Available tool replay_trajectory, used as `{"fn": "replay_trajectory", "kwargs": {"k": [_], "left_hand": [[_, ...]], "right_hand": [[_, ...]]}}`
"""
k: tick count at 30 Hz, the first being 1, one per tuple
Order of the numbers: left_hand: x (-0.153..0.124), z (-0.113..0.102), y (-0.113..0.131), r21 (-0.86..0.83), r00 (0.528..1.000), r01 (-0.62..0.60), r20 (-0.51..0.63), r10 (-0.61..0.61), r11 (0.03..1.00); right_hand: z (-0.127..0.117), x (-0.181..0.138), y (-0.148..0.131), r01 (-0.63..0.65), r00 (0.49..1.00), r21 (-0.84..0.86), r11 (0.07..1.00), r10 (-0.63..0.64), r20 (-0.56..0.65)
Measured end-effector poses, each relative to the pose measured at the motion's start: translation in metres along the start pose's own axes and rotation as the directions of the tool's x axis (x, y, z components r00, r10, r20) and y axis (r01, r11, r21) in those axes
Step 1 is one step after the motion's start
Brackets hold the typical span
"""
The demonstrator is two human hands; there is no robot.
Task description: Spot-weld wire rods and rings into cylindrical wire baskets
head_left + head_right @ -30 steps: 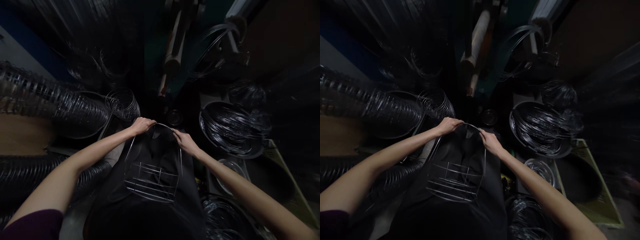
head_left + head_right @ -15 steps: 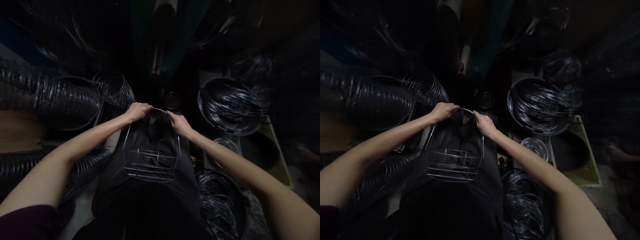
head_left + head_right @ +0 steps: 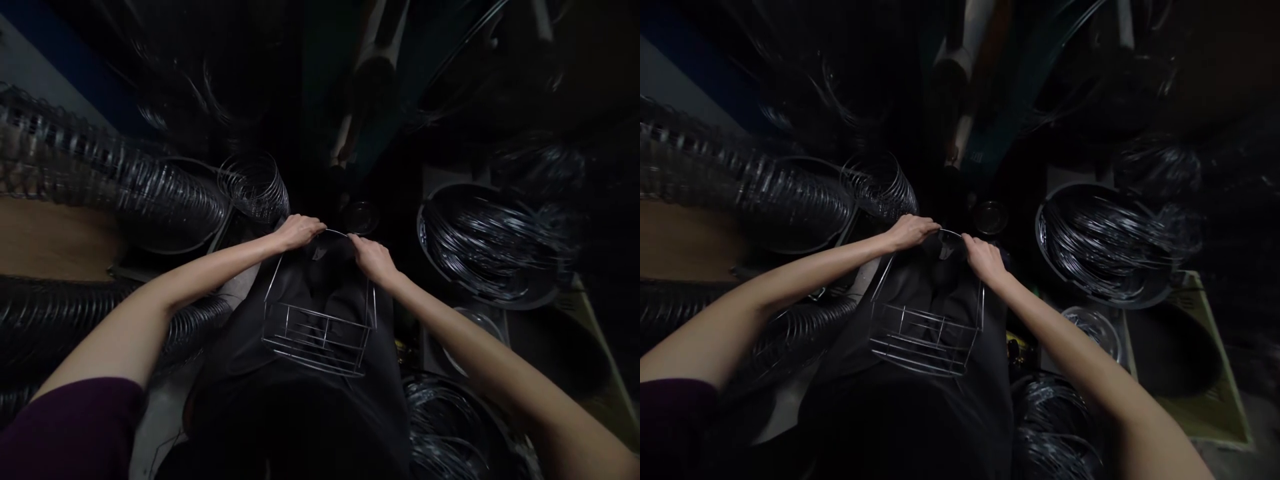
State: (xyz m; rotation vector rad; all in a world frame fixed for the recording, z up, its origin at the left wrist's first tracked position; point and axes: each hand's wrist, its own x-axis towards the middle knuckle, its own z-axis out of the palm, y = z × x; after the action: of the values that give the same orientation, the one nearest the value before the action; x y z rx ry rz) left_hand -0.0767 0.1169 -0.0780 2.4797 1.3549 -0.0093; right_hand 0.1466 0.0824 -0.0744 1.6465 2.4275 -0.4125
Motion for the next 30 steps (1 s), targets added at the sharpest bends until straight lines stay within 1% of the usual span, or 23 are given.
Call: {"fn": "replay_trajectory", "kwargs": {"k": [2,4,6,8,10,11,14,16,18,22,24,27,30], "left_hand": [[-0.003,-0.001,0.001,-0.003,1.000,0.008,0.023,-0.008,1.000],[-0.005,-0.002,0.001,-0.021,0.999,0.016,0.034,-0.016,1.000],[-0.008,-0.004,0.001,-0.028,0.999,0.018,0.033,-0.017,0.999],[-0.010,-0.007,0.001,-0.009,0.999,0.008,0.031,-0.008,1.000],[-0.012,-0.010,0.002,0.030,1.000,-0.008,0.028,0.007,1.000],[-0.013,-0.010,0.002,0.049,1.000,-0.019,0.026,0.017,0.999],[-0.013,-0.010,0.003,0.091,0.999,-0.035,0.026,0.033,0.995],[-0.012,-0.008,0.003,0.088,0.999,-0.026,0.036,0.022,0.996],[-0.011,-0.006,0.002,0.062,0.999,-0.002,0.044,0.000,0.998],[-0.011,-0.004,0.003,-0.035,0.999,0.032,0.028,-0.031,0.999],[-0.013,-0.005,0.005,-0.057,0.999,0.037,0.017,-0.036,0.998],[-0.016,-0.006,0.008,-0.007,0.999,0.032,0.041,-0.032,0.999],[-0.013,-0.002,0.007,0.070,0.996,0.018,0.086,-0.024,0.997]], "right_hand": [[0.003,0.001,-0.004,0.007,1.000,-0.122,0.992,-0.004,0.026],[0.006,0.000,-0.007,0.006,0.999,-0.181,0.983,0.000,0.032],[0.005,0.000,-0.009,-0.015,1.000,-0.171,0.985,0.016,0.004],[0.002,0.000,-0.009,-0.023,0.999,-0.117,0.993,0.019,-0.036],[-0.002,0.000,-0.009,-0.003,0.998,-0.086,0.996,-0.002,-0.064],[-0.004,0.000,-0.009,0.011,0.998,-0.099,0.995,-0.017,-0.064],[-0.004,0.000,-0.012,0.039,0.999,-0.231,0.972,-0.041,-0.005],[-0.001,0.001,-0.015,0.056,0.998,-0.313,0.948,-0.046,0.039],[0.001,0.001,-0.017,0.068,0.997,-0.353,0.933,-0.053,0.052],[0.004,0.001,-0.018,0.057,0.998,-0.373,0.926,-0.043,0.045],[0.004,-0.001,-0.018,0.039,0.999,-0.367,0.929,-0.028,0.036],[0.004,-0.004,-0.018,0.017,1.000,-0.345,0.939,-0.015,0.008],[0.007,-0.004,-0.019,0.015,1.000,-0.318,0.948,-0.014,0.007]]}}
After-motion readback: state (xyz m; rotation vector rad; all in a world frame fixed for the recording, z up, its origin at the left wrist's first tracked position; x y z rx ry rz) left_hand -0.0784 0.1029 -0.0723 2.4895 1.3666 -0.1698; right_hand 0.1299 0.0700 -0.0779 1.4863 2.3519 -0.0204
